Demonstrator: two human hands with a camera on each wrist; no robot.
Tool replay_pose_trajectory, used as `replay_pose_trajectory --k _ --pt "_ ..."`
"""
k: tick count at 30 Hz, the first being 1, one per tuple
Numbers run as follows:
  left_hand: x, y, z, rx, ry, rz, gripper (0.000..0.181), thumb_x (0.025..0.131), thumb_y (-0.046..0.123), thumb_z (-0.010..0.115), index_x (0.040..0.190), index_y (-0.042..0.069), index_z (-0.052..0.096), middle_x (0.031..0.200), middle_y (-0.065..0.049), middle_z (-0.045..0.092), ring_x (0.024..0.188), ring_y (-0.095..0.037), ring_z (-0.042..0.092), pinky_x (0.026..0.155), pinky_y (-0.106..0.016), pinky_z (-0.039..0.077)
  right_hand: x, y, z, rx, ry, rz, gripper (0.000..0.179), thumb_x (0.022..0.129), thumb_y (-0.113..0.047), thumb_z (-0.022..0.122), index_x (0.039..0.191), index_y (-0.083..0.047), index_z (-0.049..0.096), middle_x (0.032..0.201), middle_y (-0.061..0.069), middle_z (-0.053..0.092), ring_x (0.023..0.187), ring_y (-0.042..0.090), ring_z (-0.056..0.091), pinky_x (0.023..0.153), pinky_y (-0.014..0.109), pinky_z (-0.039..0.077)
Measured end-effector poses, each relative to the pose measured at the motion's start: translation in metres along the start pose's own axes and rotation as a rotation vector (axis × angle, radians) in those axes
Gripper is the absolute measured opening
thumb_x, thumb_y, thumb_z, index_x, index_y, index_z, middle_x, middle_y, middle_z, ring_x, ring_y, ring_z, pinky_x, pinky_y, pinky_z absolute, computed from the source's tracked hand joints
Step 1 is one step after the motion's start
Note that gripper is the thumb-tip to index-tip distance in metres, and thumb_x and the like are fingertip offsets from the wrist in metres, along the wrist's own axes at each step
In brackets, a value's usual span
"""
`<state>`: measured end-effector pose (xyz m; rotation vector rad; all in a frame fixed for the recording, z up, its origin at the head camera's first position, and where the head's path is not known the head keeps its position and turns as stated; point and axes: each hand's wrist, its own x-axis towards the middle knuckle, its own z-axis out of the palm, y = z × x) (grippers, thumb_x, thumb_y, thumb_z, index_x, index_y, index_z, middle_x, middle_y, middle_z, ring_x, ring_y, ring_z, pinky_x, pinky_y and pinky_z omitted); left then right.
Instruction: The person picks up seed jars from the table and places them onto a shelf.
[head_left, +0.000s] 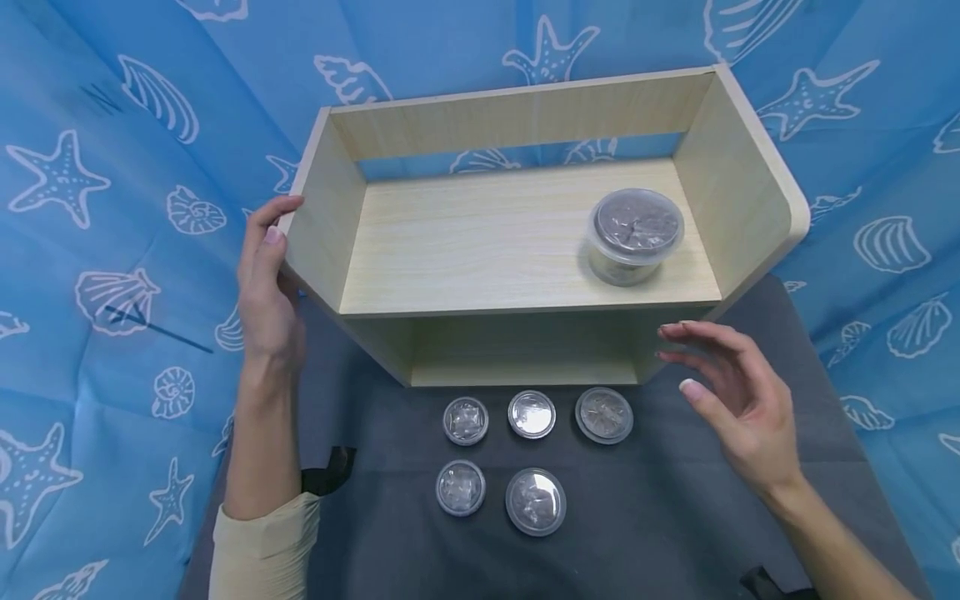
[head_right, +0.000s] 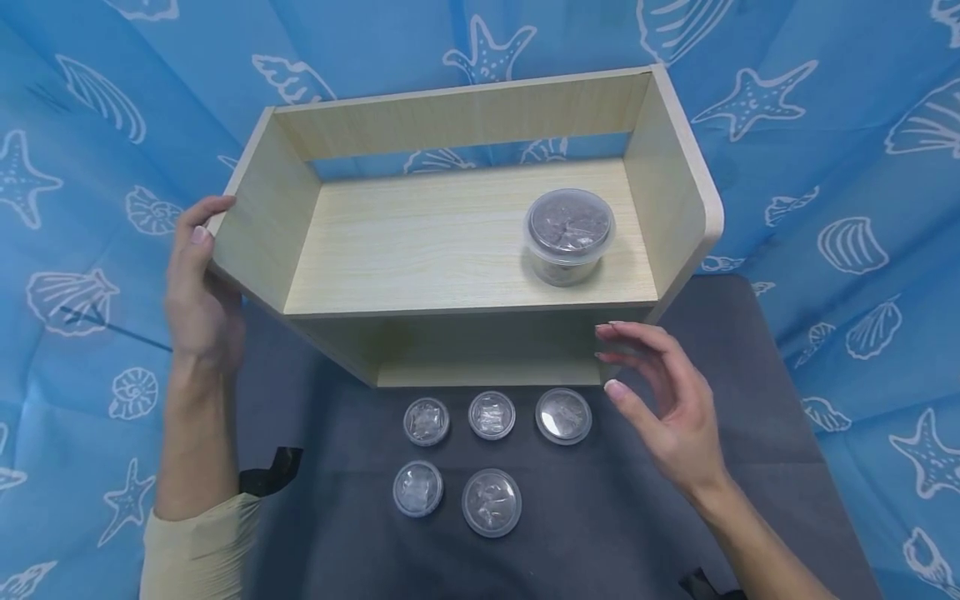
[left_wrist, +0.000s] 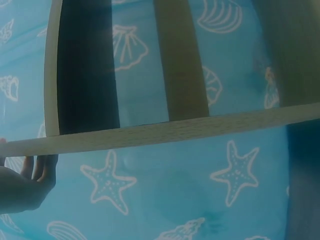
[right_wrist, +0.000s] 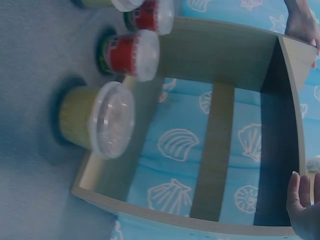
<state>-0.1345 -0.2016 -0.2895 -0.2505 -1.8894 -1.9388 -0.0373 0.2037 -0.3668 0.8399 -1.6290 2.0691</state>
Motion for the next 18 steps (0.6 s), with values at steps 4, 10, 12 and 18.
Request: replay_pose_trajectory --k 4,10,12,18 --pt "0.000 0.000 0.000 0.004 0.000 0.003 0.039 0.101 0.023 0.035 0.131 0.014 0.058 0.136 -0.010 0.044 0.109 -0.027 0.044 0.083 -0.040 0.032 -0.010 0.008 -0.004 0.011 -0.023 0.031 0.045 0.088 0.022 0.054 0.129 0.029 0.037 0.129 0.031 0.054 0.122 0.034 0.055 0.099 0.034 0.046" --pt "-0.001 -0.002 0.000 -0.001 0.010 0.007 0.039 0.101 0.022 0.034 0.130 0.014 0.059 0.136 -0.010 0.044 0.112 -0.028 0.044 0.086 -0.041 0.031 -0.027 0.024 -0.011 -0.007 -0.047 0.086 0.046 0.086 0.027 0.051 0.129 0.030 0.035 0.131 0.031 0.052 0.123 0.033 0.054 0.098 0.034 0.046" --pt "-0.001 -0.002 0.000 0.001 0.013 0.007 0.039 0.101 0.022 0.034 0.130 0.014 0.059 0.136 -0.010 0.044 0.112 -0.028 0.044 0.086 -0.040 0.031 -0.032 0.029 -0.013 -0.015 -0.049 0.100 0.047 0.084 0.029 0.051 0.129 0.030 0.035 0.131 0.031 0.052 0.122 0.032 0.055 0.098 0.033 0.046" --pt "-0.001 -0.001 0.000 0.000 0.007 0.006 0.039 0.102 0.023 0.034 0.131 0.014 0.058 0.135 -0.010 0.044 0.111 -0.028 0.044 0.087 -0.040 0.031 -0.046 0.042 -0.017 -0.043 -0.050 0.119 0.051 0.081 0.031 0.053 0.129 0.030 0.036 0.130 0.033 0.051 0.122 0.031 0.056 0.097 0.033 0.046"
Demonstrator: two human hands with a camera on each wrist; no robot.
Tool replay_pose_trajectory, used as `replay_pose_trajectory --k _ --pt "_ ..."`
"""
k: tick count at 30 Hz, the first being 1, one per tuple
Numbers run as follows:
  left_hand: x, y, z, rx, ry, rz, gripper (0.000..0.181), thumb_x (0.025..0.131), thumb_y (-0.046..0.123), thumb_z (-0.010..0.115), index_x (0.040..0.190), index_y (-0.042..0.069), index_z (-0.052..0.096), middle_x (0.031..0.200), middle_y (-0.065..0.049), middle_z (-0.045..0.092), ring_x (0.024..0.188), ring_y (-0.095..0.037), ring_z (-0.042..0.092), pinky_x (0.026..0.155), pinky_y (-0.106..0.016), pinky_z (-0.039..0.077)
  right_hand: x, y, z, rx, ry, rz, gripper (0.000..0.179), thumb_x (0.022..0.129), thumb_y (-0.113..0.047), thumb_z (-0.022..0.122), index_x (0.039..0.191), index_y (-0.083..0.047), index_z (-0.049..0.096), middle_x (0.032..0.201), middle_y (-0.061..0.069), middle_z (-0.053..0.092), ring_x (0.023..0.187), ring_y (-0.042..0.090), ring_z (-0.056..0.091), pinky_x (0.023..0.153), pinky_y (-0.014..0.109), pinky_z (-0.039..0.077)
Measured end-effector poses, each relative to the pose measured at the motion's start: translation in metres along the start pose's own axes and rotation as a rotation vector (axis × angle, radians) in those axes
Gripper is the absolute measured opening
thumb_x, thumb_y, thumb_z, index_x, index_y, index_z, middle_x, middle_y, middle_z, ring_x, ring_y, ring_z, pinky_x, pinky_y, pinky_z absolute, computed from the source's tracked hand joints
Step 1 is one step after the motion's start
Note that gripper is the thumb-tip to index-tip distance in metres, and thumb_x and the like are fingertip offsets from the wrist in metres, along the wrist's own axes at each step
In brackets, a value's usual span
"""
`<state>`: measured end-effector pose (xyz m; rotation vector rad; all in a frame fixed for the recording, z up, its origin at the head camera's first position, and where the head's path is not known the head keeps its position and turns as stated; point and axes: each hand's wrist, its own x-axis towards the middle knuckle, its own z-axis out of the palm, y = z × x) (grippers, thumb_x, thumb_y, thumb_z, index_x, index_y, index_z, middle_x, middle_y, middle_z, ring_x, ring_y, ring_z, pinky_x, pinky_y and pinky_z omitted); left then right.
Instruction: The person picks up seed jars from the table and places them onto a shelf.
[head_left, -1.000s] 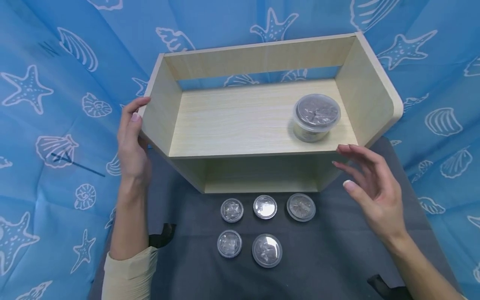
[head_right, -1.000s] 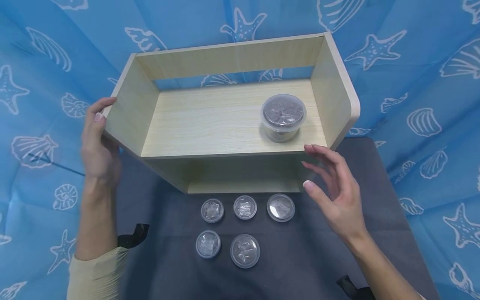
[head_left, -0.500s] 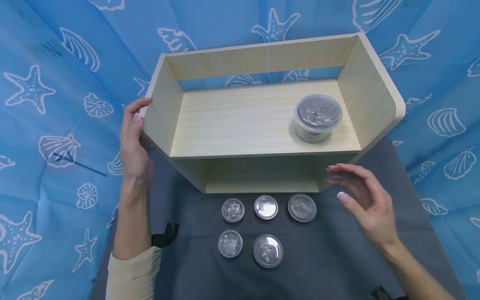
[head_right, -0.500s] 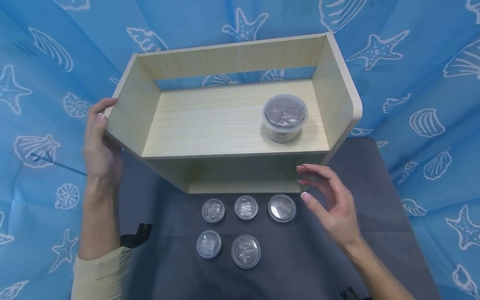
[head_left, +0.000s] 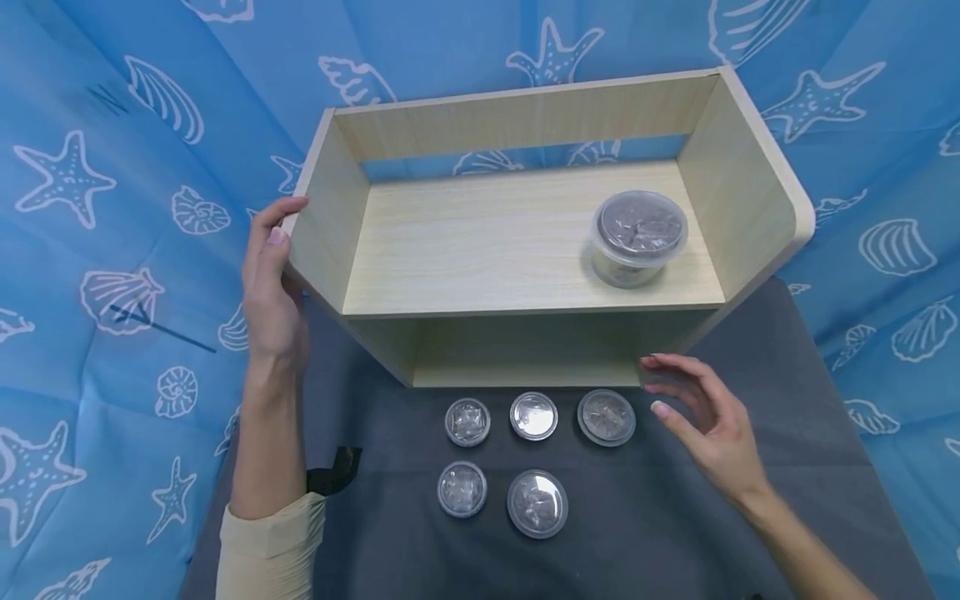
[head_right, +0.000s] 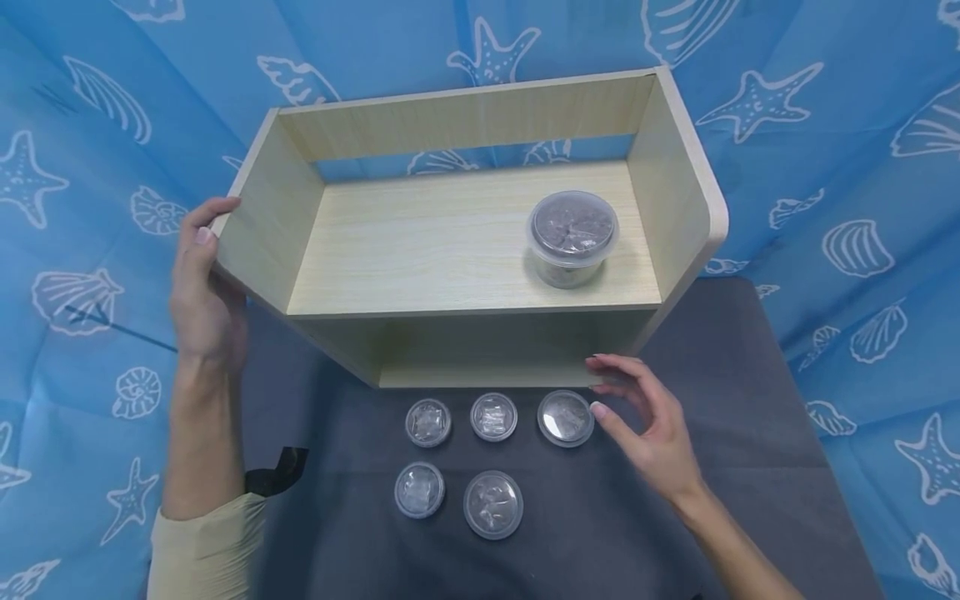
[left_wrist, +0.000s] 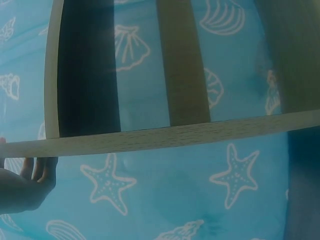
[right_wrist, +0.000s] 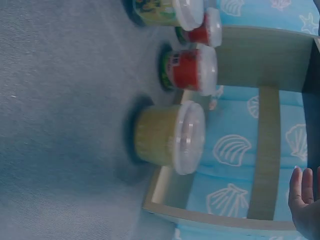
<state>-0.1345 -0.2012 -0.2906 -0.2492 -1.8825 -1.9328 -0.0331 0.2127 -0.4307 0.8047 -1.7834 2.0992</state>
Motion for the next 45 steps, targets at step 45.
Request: replay_pose_trajectory --k 45 --pt "-0.001 -0.003 0.003 0.033 0.033 0.012 0.040 0.102 0.025 0.032 0.130 0.016 0.059 0.138 -0.008 0.044 0.118 -0.027 0.040 0.089 -0.042 0.029 -0.058 0.081 -0.012 -0.429 -0.025 0.336 0.064 0.074 0.019 0.076 0.133 0.003 0.057 0.132 0.017 0.056 0.123 0.010 0.053 0.100 0.022 0.042"
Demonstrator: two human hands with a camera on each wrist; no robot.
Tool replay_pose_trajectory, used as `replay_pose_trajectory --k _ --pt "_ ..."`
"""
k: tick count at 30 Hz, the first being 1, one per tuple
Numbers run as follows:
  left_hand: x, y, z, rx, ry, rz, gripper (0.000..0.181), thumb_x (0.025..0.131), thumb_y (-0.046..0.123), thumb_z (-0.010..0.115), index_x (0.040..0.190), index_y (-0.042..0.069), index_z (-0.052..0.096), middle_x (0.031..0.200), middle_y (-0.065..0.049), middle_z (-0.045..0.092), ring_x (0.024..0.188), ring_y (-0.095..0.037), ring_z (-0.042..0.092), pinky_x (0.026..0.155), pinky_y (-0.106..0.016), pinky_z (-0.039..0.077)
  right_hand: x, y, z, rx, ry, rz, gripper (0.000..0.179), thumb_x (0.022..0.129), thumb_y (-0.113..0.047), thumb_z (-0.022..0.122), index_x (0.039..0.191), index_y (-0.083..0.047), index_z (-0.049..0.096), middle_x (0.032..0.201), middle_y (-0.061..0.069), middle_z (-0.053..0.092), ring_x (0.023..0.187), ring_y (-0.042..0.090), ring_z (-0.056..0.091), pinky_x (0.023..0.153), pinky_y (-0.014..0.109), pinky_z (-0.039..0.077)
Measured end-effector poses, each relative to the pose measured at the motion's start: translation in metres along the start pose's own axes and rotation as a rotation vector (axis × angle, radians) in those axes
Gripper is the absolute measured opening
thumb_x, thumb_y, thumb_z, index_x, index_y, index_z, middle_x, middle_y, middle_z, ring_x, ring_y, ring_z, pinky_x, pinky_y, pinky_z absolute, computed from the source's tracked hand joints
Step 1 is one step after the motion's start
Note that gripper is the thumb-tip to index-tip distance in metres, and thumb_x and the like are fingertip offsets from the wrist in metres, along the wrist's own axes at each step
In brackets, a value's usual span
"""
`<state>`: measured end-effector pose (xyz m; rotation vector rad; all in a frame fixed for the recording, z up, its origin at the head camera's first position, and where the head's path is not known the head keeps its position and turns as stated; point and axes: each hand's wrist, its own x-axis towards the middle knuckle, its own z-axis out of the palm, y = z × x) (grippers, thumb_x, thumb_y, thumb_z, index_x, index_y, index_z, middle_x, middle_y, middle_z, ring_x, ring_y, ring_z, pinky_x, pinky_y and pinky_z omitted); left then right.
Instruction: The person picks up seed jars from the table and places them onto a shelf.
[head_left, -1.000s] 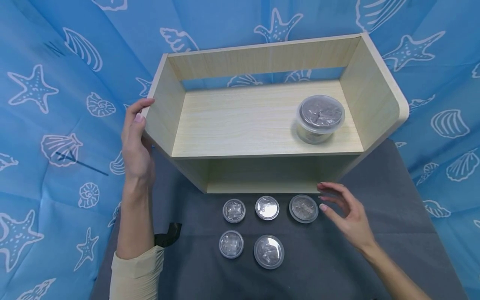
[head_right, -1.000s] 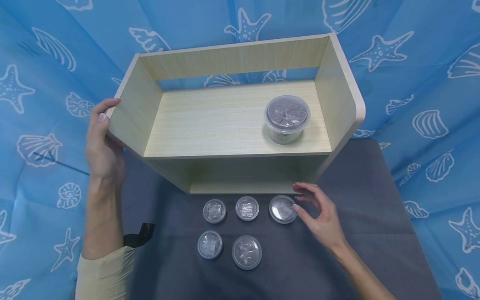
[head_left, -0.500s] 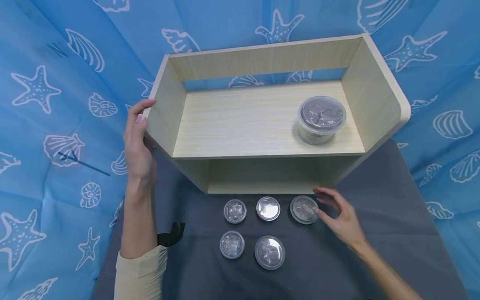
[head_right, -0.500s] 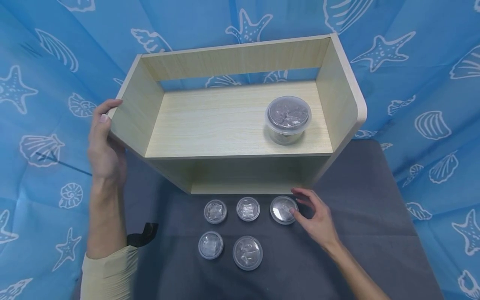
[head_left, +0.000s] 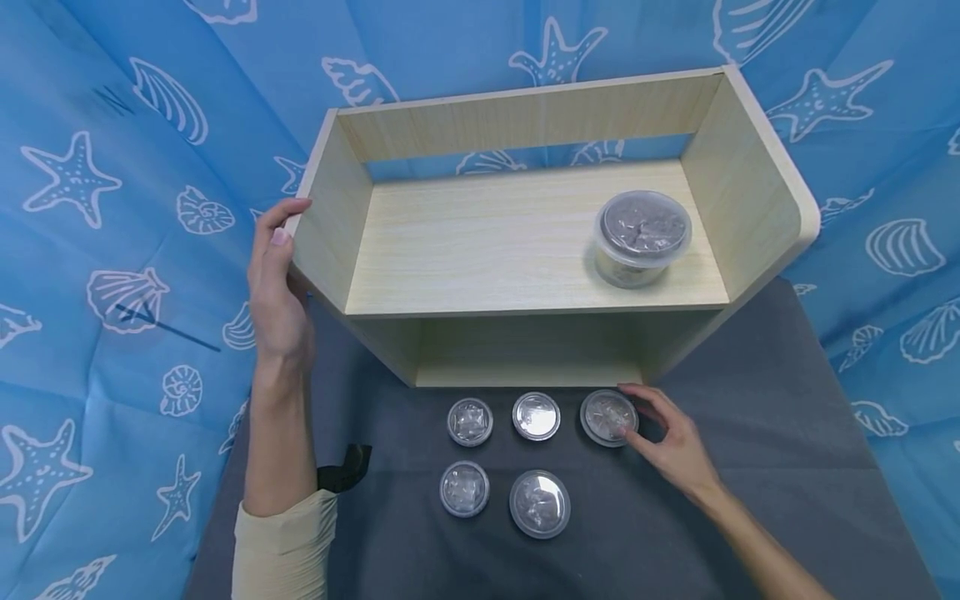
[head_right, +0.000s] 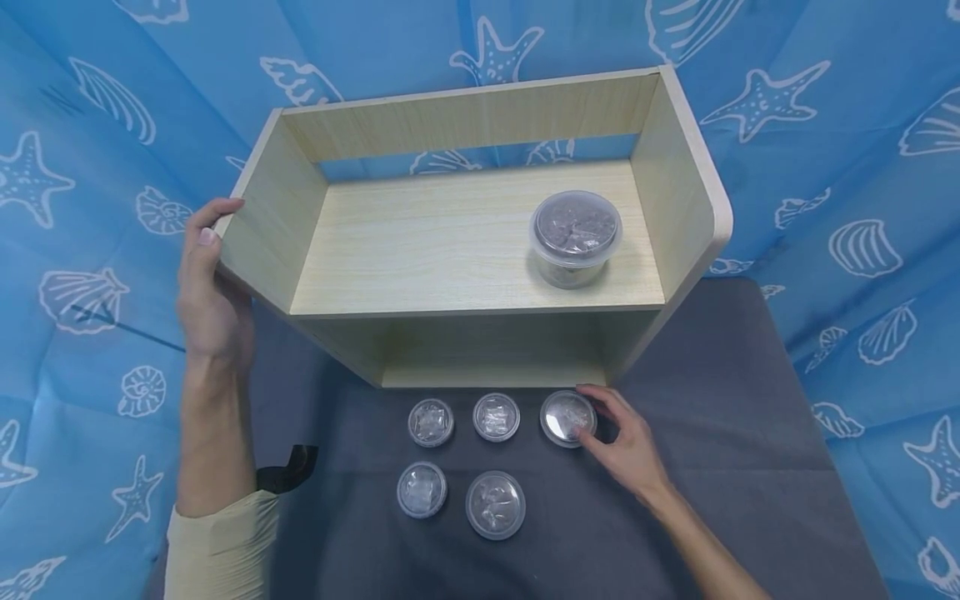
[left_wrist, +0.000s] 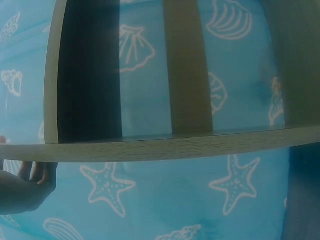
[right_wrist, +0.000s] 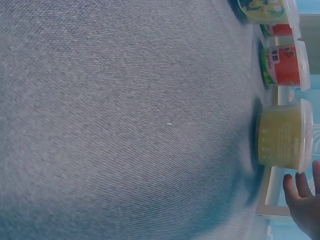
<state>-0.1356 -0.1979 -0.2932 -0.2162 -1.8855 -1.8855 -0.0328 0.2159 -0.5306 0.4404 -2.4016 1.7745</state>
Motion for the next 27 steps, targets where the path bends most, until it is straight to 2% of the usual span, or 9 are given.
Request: replay_pose_trajectory --k 11,18,27 --pt "0.001 -0.001 0.000 0.002 0.005 0.008 0.040 0.101 0.023 0.031 0.129 0.015 0.059 0.137 -0.008 0.045 0.118 -0.027 0.040 0.091 -0.043 0.027 -0.004 0.008 0.009 -0.078 -0.025 0.055 0.070 0.073 0.010 0.082 0.137 0.000 0.054 0.138 0.013 0.053 0.126 0.000 0.047 0.098 0.013 0.039" --pt "0.000 -0.002 0.000 0.012 0.001 0.023 0.040 0.102 0.024 0.032 0.130 0.015 0.059 0.136 -0.008 0.045 0.118 -0.028 0.040 0.090 -0.043 0.028 -0.007 0.011 0.010 -0.112 -0.039 0.070 0.076 0.072 0.005 0.085 0.141 -0.004 0.052 0.138 0.014 0.053 0.122 0.002 0.048 0.095 0.009 0.038" --pt "0.000 -0.002 0.001 -0.004 0.008 0.009 0.041 0.101 0.023 0.031 0.130 0.014 0.059 0.136 -0.009 0.046 0.117 -0.027 0.041 0.090 -0.042 0.028 -0.010 0.013 0.011 -0.107 -0.052 0.135 0.082 0.074 -0.001 0.086 0.146 -0.010 0.047 0.139 0.016 0.053 0.117 0.000 0.051 0.094 0.008 0.038"
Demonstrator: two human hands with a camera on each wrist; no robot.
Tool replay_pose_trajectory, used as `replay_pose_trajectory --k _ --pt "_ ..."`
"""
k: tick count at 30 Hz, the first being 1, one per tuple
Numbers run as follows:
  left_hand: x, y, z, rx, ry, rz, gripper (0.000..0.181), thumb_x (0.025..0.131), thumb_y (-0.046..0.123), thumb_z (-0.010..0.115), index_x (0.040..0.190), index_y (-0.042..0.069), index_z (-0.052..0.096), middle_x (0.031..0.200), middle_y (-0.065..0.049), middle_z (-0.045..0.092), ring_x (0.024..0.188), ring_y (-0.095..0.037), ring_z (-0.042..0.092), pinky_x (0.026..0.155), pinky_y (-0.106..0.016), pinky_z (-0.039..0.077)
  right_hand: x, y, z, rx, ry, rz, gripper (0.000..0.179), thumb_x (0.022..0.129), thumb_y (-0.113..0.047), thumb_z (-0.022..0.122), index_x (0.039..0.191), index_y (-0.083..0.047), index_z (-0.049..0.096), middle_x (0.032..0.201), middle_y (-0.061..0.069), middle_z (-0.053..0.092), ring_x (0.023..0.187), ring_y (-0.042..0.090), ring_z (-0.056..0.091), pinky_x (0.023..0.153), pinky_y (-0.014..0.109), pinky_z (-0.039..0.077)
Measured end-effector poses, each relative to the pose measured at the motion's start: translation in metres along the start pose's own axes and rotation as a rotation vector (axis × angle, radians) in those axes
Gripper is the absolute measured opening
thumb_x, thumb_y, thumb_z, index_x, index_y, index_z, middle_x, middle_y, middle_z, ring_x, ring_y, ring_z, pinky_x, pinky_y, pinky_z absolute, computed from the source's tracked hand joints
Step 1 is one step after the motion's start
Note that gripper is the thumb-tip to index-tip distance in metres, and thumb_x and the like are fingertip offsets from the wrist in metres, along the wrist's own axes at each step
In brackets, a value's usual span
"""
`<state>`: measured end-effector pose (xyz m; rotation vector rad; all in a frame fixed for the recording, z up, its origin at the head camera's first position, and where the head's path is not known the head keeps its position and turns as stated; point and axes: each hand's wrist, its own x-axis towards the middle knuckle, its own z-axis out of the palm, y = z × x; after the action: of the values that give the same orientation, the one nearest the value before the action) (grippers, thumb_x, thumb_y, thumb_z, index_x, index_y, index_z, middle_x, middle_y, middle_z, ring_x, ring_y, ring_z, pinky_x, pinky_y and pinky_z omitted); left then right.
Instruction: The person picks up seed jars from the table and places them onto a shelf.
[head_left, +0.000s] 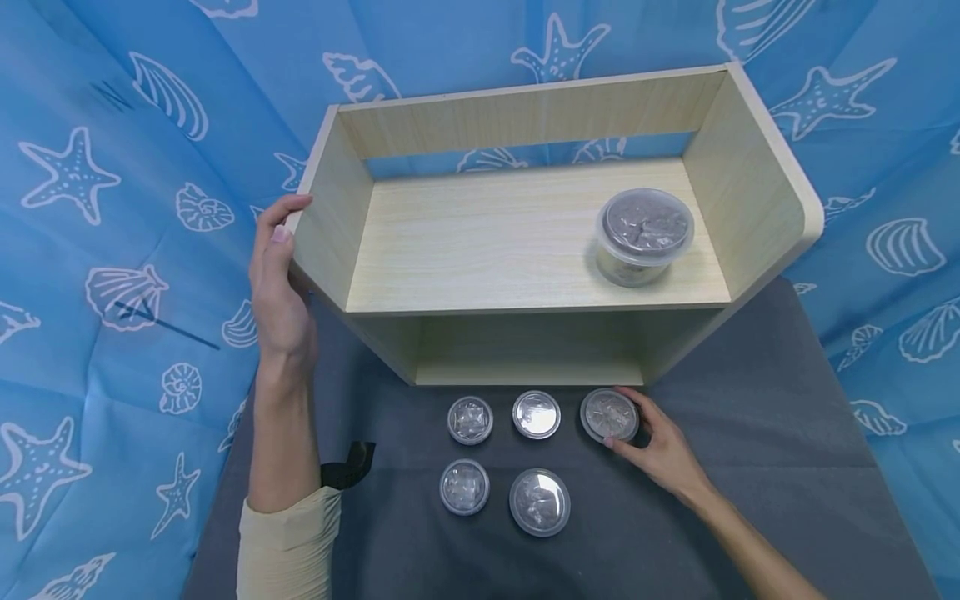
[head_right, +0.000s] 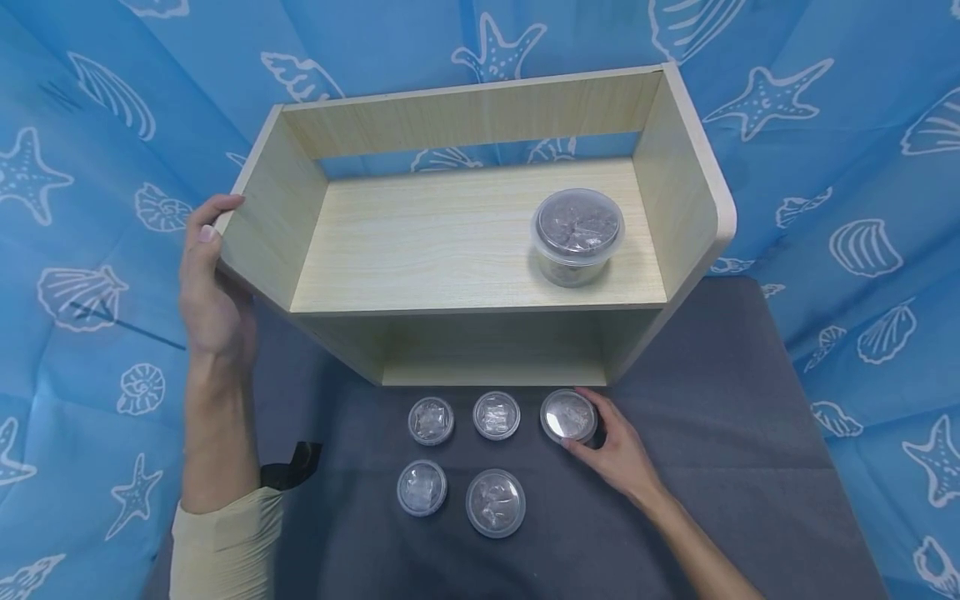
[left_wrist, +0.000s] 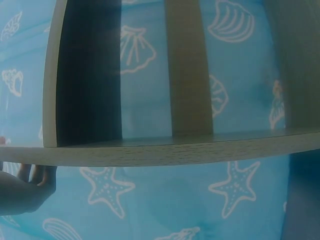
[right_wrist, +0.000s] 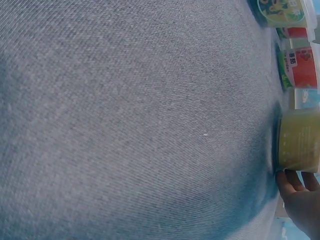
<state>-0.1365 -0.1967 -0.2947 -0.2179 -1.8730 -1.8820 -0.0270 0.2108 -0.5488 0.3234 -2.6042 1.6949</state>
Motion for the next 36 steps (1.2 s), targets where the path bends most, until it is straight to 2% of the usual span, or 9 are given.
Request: replay_pose_trajectory --k 12,22,29,36 --pt "-0.0005 -0.0017 0.0001 -0.004 -0.004 0.039 0.041 0.101 0.024 0.032 0.130 0.014 0.059 0.134 -0.009 0.047 0.117 -0.027 0.040 0.090 -0.043 0.028 -0.0018 0.0018 0.0018 -0.050 0.002 0.039 0.091 0.072 -0.010 0.090 0.149 -0.011 0.042 0.140 0.016 0.053 0.115 0.002 0.052 0.090 0.009 0.037" --pt "-0.0007 -0.0019 0.0006 -0.013 -0.004 0.036 0.041 0.101 0.024 0.033 0.130 0.014 0.059 0.134 -0.010 0.047 0.116 -0.028 0.041 0.089 -0.043 0.028 -0.0029 0.0022 0.0032 -0.075 0.006 0.081 0.091 0.072 -0.014 0.090 0.150 -0.015 0.042 0.136 0.013 0.057 0.109 0.018 0.060 0.086 0.011 0.040" --pt "-0.0007 -0.0024 0.0010 -0.004 -0.015 0.067 0.041 0.101 0.024 0.033 0.131 0.013 0.059 0.135 -0.011 0.047 0.117 -0.029 0.040 0.089 -0.043 0.027 -0.0025 0.0013 0.0021 -0.043 0.012 0.082 0.091 0.071 -0.010 0.090 0.149 -0.014 0.043 0.136 0.015 0.056 0.110 0.008 0.058 0.086 0.010 0.040" --pt "-0.0011 -0.0026 0.0009 -0.018 -0.006 0.040 0.041 0.101 0.024 0.032 0.130 0.014 0.059 0.135 -0.010 0.046 0.117 -0.028 0.040 0.090 -0.043 0.027 -0.0006 -0.0033 -0.0015 0.029 0.010 0.065 0.090 0.071 -0.004 0.089 0.148 -0.010 0.043 0.140 0.016 0.053 0.110 -0.003 0.055 0.086 0.010 0.042"
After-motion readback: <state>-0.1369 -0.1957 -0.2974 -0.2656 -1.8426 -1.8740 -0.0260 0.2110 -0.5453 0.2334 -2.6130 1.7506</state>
